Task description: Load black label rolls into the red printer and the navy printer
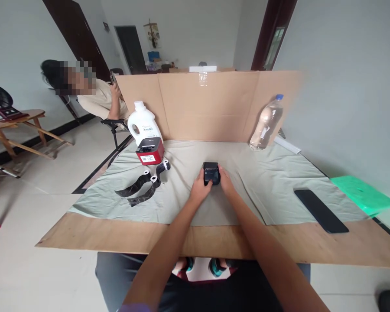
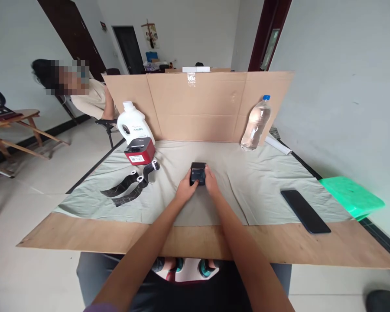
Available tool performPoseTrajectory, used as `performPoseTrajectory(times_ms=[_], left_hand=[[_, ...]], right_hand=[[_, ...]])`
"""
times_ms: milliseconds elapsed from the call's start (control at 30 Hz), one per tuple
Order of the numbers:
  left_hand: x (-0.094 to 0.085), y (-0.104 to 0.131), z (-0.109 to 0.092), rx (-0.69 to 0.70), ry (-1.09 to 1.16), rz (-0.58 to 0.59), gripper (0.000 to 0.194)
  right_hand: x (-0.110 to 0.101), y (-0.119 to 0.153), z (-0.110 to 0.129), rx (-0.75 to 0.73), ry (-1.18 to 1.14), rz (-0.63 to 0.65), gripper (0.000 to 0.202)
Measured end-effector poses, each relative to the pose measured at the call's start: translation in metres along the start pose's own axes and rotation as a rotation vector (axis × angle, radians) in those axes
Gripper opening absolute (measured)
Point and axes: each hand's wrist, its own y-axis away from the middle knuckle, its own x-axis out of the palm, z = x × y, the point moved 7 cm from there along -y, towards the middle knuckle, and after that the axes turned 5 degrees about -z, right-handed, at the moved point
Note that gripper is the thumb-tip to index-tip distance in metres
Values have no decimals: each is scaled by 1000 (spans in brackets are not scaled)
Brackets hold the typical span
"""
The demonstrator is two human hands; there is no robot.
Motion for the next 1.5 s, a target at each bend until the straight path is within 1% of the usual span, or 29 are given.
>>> performPoseTrajectory(times_ms=[100, 167, 233, 300, 367, 433, 467, 600, 733, 800, 833, 900, 1000, 1067, 1133, 1200, 1267, 1367, 1433, 1500], left_hand=[[-1, -1, 8, 27, 43, -43, 69], [-2, -5, 13, 50, 70, -29, 65], [-4, -8, 16, 61, 73, 6, 63], [-6, -9, 17, 47, 40, 31, 69], [-8, -10, 16, 25, -13, 45, 82], [-9, -10, 13, 13, -75, 51, 91], [-10, -11, 11, 15, -109, 55, 91], [-13, -19, 7, 45, -238, 77, 79], [-16, -24, 8, 92, -294, 77, 53], [-16, -24, 9, 123, -287, 66, 46], [-16, -24, 10, 127, -289, 56, 49], [-15, -23, 13, 110, -313, 33, 63], [-14, -22, 19, 51, -314, 21, 78], [-13, -22, 22, 12, -263, 13, 81], [-12, -22, 25, -15, -190, 8, 82], [-11, -23, 28, -30, -111, 13, 84], [-9, -24, 31, -46, -51, 18, 87], [-8, -24, 31, -63, -21, 18, 88], [-9, -25, 31, -75, -19, 15, 85], [-9, -25, 30, -85, -19, 11, 81]], right_hand=[[-3, 8, -5, 5, -14, 7, 69], [-5, 8, -7, -2, 0, 7, 70], [-6, 6, -10, -8, 22, 4, 66], [-7, 3, -12, -25, 36, 7, 60], [-6, 2, -14, -40, 47, 16, 58], [-5, 1, -15, -41, 68, 24, 61], [-5, 1, -16, -38, 81, 25, 64], [-1, 3, -16, -60, 121, 48, 75], [0, 5, -15, -70, 128, 66, 74], [-1, 5, -15, -47, 125, 71, 74], [-2, 5, -15, -31, 124, 74, 75], [-4, 5, -15, -3, 125, 76, 76], [-5, 5, -11, 14, 130, 64, 77], [-6, 5, -8, 17, 118, 26, 79], [-10, 6, -5, 18, 106, -46, 77], [-15, 10, -1, 6, 122, -113, 70], [-17, 12, 3, -8, 167, -135, 63], [-18, 9, 9, -31, 229, -92, 56], [-15, -2, 13, -67, 272, -36, 52], [-9, -18, 18, -93, 329, 23, 48]])
